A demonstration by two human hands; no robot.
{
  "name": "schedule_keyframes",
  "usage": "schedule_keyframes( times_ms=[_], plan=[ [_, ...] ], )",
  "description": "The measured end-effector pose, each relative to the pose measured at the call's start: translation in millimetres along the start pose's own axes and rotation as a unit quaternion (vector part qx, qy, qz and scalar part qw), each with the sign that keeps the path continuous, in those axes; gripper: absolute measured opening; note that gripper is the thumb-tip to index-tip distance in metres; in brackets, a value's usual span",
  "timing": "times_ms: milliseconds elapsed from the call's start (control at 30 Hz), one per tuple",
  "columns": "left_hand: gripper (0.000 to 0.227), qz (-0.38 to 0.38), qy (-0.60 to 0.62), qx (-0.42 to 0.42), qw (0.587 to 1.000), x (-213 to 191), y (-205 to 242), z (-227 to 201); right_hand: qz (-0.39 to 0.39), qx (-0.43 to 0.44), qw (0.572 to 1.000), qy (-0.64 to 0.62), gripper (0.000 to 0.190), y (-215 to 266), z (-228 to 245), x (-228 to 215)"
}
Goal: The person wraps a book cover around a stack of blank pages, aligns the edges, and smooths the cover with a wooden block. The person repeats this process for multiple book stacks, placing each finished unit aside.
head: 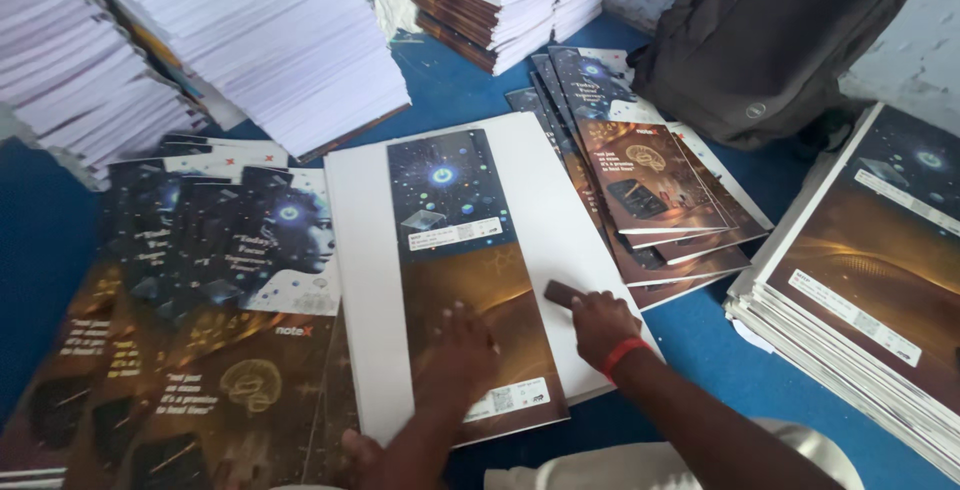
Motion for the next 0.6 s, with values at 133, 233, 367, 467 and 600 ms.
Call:
schedule_keyframes(
  times_ms=[133, 233, 367, 467, 600],
  plan=[
    [0.069, 0.008, 0.0, -0.014, 1.0, 16.6, 28.7, -15.6, -0.005, -0.004, 1.0, 0.027, 0.024, 13.4, -5.3, 0.8],
    [0.073, 0.025, 0.005, -0.012, 1.0, 19.8, 38.7, -14.2, -0.036, 0.01, 0.999, -0.015, 0.032, 18.6, -10.4, 1.8],
    [0.07, 0.001, 0.006, 0.009, 1.0, 30.2, 53.8, -2.9, 0.004, 0.044, 0.998, -0.049, 0.053, 30.5, -17.6, 0.1],
    [0.068, -0.05, 0.005, 0.042, 0.998, 38.7, 61.4, 5.0, 0.058, 0.08, 0.994, -0.048, 0.059, 40.0, -24.4, -6.0],
    [0.064, -0.062, 0.036, 0.048, 0.996, 44.4, 62.6, 8.2, 0.125, 0.174, 0.972, -0.097, 0.068, 55.5, -39.9, -9.3]
  ],
)
Point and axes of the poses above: each hand's wrist, its own y-axis away from the middle knuckle, its own x-axis out of the palm, z = x × y, the point moved 2 cm from there along -y, towards the middle knuckle, and after that the axes turned 4 degrees about -x, right-handed, at the moved point
